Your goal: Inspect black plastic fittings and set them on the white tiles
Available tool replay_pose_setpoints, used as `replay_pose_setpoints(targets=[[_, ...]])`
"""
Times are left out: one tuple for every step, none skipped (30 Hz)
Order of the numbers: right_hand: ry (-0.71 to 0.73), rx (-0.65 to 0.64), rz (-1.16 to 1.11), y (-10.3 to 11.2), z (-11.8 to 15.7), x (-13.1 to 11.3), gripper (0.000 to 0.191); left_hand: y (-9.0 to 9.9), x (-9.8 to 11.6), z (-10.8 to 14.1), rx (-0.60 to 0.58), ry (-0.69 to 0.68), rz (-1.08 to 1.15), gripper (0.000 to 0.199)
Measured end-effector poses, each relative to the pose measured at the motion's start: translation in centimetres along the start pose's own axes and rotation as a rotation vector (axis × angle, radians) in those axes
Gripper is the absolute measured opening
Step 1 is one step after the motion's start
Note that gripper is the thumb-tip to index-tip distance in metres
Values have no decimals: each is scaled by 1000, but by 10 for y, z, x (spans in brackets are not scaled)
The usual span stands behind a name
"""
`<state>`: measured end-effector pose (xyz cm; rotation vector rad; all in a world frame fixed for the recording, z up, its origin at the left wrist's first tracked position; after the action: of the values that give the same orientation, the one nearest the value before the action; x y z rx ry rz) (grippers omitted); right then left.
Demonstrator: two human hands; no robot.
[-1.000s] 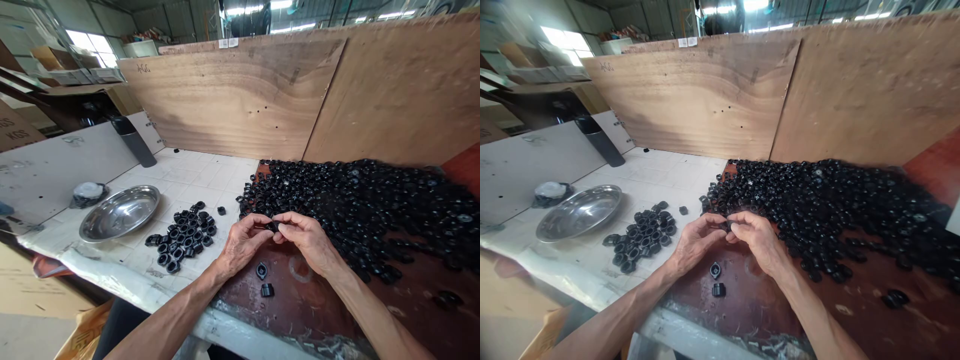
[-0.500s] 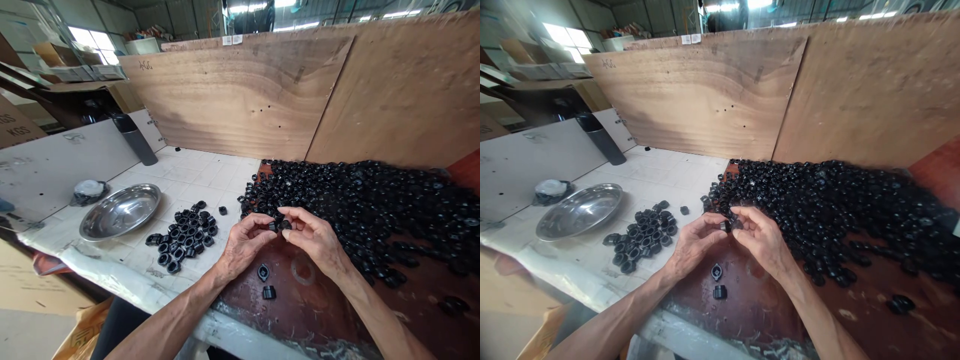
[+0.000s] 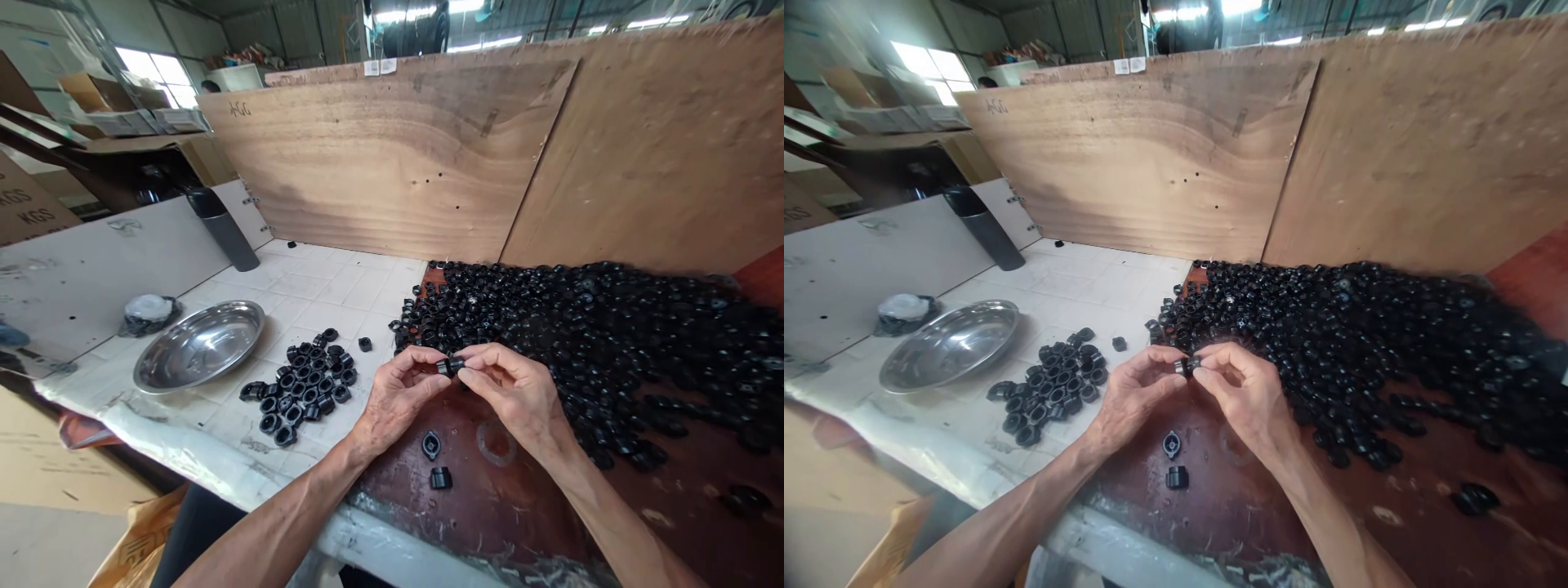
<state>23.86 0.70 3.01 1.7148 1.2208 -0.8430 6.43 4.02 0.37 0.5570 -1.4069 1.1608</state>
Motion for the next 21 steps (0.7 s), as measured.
replay_pose_setpoints(targets=[[11, -16, 23, 0, 1, 0, 14, 0, 0, 0, 8, -18, -17, 27], [17, -32, 42, 0, 2, 1, 13, 0, 0, 0, 15, -38, -36, 27], [22, -52, 63, 0, 3, 1, 14, 1, 0, 0, 23, -64, -62, 27], [30, -72, 86, 1, 4, 2, 16, 1, -1, 0, 33, -97, -97, 26], [44, -88, 113, 1, 4, 2, 19, 2, -1, -1, 44, -137, -143, 25], [66, -100, 143, 2, 4, 2, 21, 3, -1, -1, 59, -182, -197, 24], [91, -105, 174, 2, 4, 2, 23, 4, -1, -1, 74, -228, -253, 23], [116, -108, 205, 2, 4, 1, 25, 5, -1, -1, 88, -270, -307, 21], [138, -111, 234, 1, 4, 1, 27, 6, -1, -1, 95, -304, -352, 20], [159, -117, 261, 0, 4, 0, 27, 6, -1, -1, 97, -332, -384, 19], [179, -130, 284, -1, 4, 0, 27, 7, 0, -1, 93, -351, -406, 19], [194, -144, 304, -2, 4, 0, 26, 7, 0, -1, 86, -365, -419, 19], [207, -156, 323, -4, 4, -1, 24, 7, 0, -1, 78, -373, -426, 19], [215, -168, 340, -5, 4, -1, 22, 6, 1, 0, 73, -381, -428, 19], [219, -178, 357, -6, 5, -2, 20, 6, 1, 0, 71, -386, -429, 18], [221, -188, 369, -6, 5, -2, 19, 6, 1, 0, 71, -389, -428, 18], [219, -200, 373, -6, 4, -3, 19, 6, 1, -1, 72, -389, -423, 18], [215, -218, 368, -5, 4, -3, 18, 6, 1, -1, 75, -386, -411, 18], [206, -242, 356, -4, 4, -3, 18, 6, 1, -1, 76, -379, -398, 17], [194, -266, 343, -3, 4, -3, 17, 6, 1, -1, 76, -372, -389, 16], [181, -289, 335, -2, 3, -3, 16, 6, 1, -2, 73, -372, -388, 16]])
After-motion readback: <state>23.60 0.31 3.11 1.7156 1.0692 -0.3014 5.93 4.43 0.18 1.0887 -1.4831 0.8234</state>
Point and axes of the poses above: each hand's wrist, its own z-axis away from the middle knuckle, its own y-axis out of the back of the hand, x = y × z, the point moved 2 cm from there along -z, towards the middle knuckle, and after that the axes turned 15 degrees about y, right-handed, at the moved point
